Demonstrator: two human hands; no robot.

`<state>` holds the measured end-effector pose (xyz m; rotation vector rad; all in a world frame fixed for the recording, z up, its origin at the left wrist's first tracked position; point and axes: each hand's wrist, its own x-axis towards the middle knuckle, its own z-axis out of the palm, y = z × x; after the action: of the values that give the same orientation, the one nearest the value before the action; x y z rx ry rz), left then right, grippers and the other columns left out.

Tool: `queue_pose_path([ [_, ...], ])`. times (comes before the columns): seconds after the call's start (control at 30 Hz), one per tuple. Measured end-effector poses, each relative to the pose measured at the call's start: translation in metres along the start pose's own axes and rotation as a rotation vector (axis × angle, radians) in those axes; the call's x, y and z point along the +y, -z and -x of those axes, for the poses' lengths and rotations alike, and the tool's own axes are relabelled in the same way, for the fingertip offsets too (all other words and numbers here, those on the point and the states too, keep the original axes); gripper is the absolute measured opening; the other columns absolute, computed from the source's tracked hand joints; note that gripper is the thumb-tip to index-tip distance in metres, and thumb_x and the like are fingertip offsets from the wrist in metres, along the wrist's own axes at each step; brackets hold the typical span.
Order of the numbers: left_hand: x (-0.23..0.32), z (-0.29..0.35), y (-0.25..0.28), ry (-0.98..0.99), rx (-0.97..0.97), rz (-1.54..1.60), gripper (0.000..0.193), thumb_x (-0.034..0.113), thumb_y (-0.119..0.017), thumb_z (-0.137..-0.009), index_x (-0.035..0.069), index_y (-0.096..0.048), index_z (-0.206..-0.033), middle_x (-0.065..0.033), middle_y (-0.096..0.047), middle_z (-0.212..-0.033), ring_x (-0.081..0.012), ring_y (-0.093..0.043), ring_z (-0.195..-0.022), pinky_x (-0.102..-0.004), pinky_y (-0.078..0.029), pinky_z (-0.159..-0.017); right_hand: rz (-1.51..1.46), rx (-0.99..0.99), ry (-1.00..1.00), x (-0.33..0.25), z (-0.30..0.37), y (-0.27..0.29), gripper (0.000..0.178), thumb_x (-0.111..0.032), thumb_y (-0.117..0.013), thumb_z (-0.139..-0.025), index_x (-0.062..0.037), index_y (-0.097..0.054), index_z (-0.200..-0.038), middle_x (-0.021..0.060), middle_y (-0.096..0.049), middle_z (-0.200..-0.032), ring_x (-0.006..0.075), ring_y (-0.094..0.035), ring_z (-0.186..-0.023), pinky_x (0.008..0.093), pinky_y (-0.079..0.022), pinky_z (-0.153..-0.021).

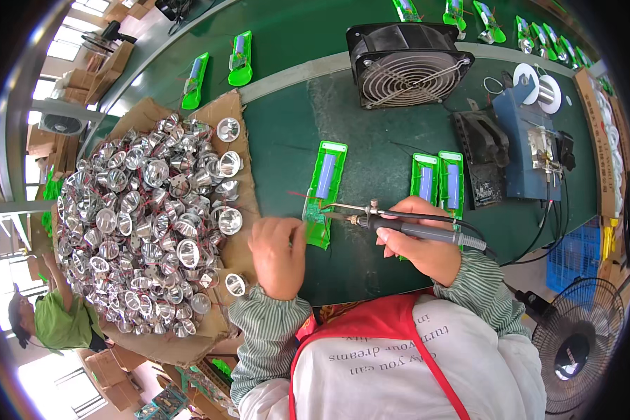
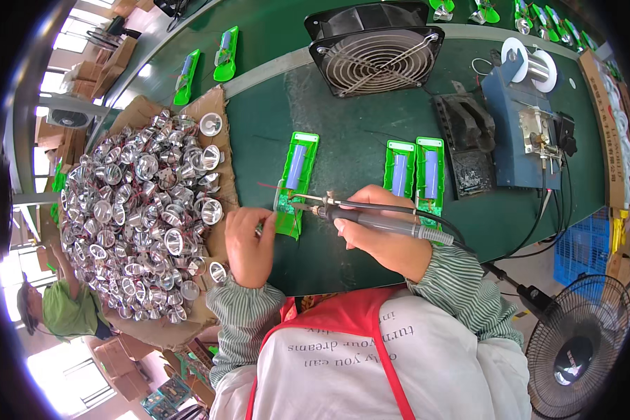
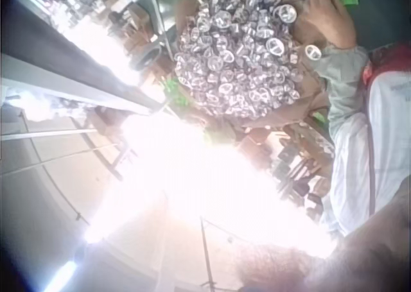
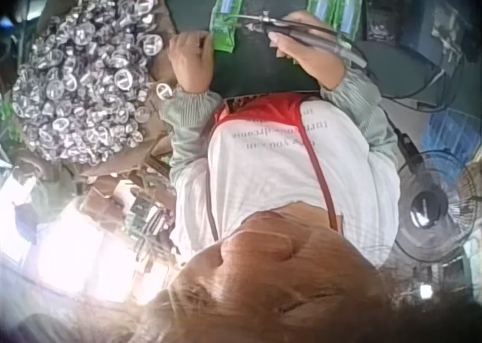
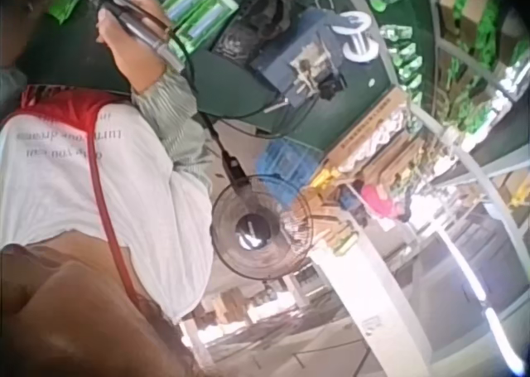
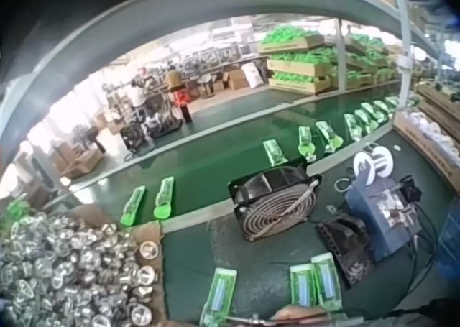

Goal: The person solders wires onto flashlight circuit assemblies using a soldering iron and places the assembled units onto the conveyor belt.

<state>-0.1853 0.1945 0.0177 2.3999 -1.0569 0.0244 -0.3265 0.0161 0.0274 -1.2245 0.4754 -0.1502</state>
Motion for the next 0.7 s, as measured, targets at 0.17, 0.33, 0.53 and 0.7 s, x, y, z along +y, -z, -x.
queue_pose_path([
  [0.17, -0.001, -0.002, -0.010, -0.026, 0.036, 0.006, 0.007, 0.003, -0.061, -0.073, 0.003, -0.055, -0.076, -0.0095, -0.059, -0.079, -0.0291, -0.053, -0.080, -0.0378, -0.040, -0.073, -0.018, -0.019, -0.007, 0.003, -0.010, -0.006, 0.015, -0.005, -0.062, -0.079, 0.0018, -0.054, -0.090, 0.0083, -0.062, -0.078, 0.0108, -0.061, -0.068, 0.0240, -0.052, -0.056],
  [0.33, -0.003, -0.002, -0.011, -0.034, 0.006, 0.004, 0.007, 0.004, -0.061, -0.073, 0.003, -0.056, -0.077, -0.0088, -0.060, -0.082, -0.0291, -0.053, -0.081, -0.0386, -0.040, -0.072, 0.014, -0.016, -0.006, 0.005, -0.013, -0.006, 0.016, -0.006, -0.062, -0.079, 0.0018, -0.054, -0.090, 0.0081, -0.062, -0.077, 0.0106, -0.061, -0.067, 0.0240, -0.052, -0.057],
  [0.53, -0.004, -0.002, -0.011, -0.024, -0.012, -0.011, 0.007, 0.005, -0.061, -0.073, 0.004, -0.056, -0.077, -0.0078, -0.060, -0.082, -0.0284, -0.053, -0.082, -0.0383, -0.039, -0.073, 0.013, -0.028, -0.015, 0.007, -0.016, -0.007, 0.015, -0.005, -0.061, -0.080, 0.0016, -0.052, -0.090, 0.0094, -0.062, -0.076, 0.0116, -0.060, -0.064, 0.0244, -0.051, -0.056],
  [0.7, -0.002, -0.003, -0.010, -0.020, -0.016, -0.014, 0.007, 0.005, -0.061, -0.073, 0.004, -0.056, -0.078, -0.0076, -0.060, -0.082, -0.0281, -0.053, -0.083, -0.0382, -0.039, -0.074, 0.027, -0.023, -0.005, 0.008, -0.017, -0.008, 0.014, -0.004, -0.061, -0.080, 0.0015, -0.051, -0.089, 0.0109, -0.061, -0.075, 0.0129, -0.060, -0.061, 0.0246, -0.050, -0.054],
])
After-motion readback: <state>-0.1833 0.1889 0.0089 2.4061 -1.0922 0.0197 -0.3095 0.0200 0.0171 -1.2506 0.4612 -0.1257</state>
